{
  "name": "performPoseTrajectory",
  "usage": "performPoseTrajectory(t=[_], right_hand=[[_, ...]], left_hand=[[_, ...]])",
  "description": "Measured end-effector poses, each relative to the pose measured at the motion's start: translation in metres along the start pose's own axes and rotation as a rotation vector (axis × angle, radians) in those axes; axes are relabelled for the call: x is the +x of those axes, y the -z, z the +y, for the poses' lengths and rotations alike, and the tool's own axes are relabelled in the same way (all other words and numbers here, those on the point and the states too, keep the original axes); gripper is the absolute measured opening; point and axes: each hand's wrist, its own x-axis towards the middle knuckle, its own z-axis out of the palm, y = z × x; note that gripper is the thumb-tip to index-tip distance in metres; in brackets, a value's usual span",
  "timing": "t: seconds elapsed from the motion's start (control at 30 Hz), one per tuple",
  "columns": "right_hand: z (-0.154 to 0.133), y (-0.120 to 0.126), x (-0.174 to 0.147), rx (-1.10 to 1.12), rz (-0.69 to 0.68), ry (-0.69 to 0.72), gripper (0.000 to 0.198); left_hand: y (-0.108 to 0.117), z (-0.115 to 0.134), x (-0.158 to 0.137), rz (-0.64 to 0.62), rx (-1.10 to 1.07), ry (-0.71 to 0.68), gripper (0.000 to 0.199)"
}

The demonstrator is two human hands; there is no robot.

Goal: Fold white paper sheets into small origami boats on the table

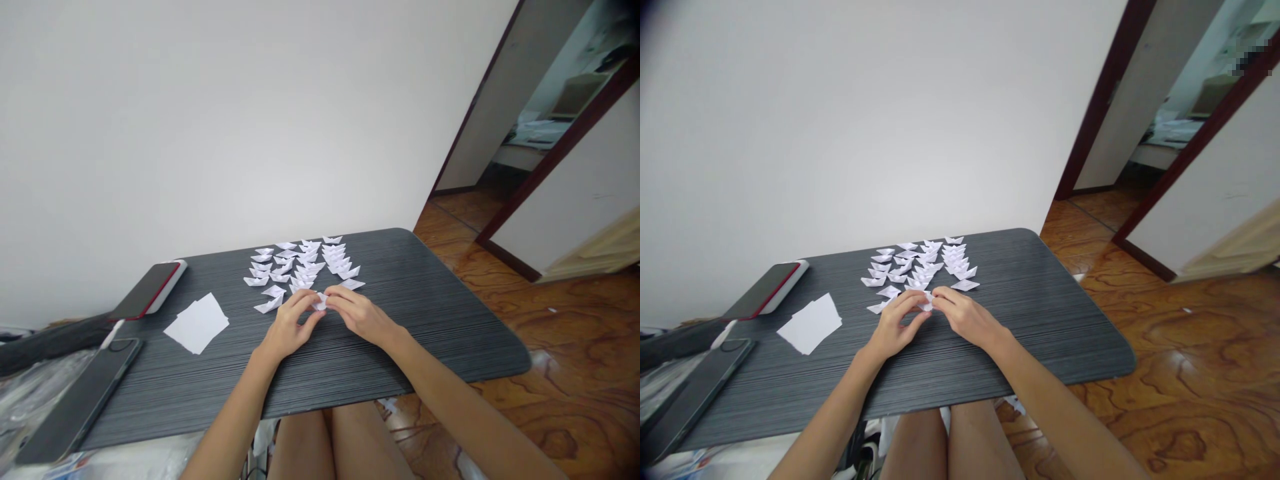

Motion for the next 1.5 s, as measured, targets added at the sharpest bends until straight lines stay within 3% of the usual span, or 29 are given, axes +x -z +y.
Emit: performPoseTrajectory(t=[0.3, 0.43, 0.83, 1.07, 1.17, 1.27, 1.5], right_hand=[[-0.001, -0.002, 0.0, 0.038, 0.069, 0.005, 0.024], [-0.004, -0.001, 0.002, 0.099, 0.108, -0.022, 0.019], [-0.005, -0.001, 0.003, 0.179, 0.114, -0.03, 0.016], [-0.007, -0.002, 0.007, 0.282, 0.187, -0.094, 0.011], [-0.009, -0.003, 0.007, 0.308, 0.206, -0.152, 0.009], [-0.009, -0.004, 0.007, 0.333, 0.197, -0.256, 0.014], [-0.005, -0.007, 0.007, 0.342, 0.165, -0.309, 0.013]], left_hand=[[-0.002, 0.003, 0.0, 0.035, -0.136, 0.085, 0.013], [-0.003, 0.002, 0.0, 0.063, -0.23, 0.12, 0.028], [-0.001, 0.003, 0.002, 0.138, -0.165, 0.061, 0.009], [-0.004, 0.005, 0.001, 0.219, -0.258, 0.257, 0.029], [-0.004, 0.005, 0.002, 0.183, -0.341, 0.307, 0.038], [-0.005, 0.005, 0.003, 0.153, -0.413, 0.324, 0.038], [-0.006, 0.006, 0.004, 0.114, -0.493, 0.405, 0.033]])
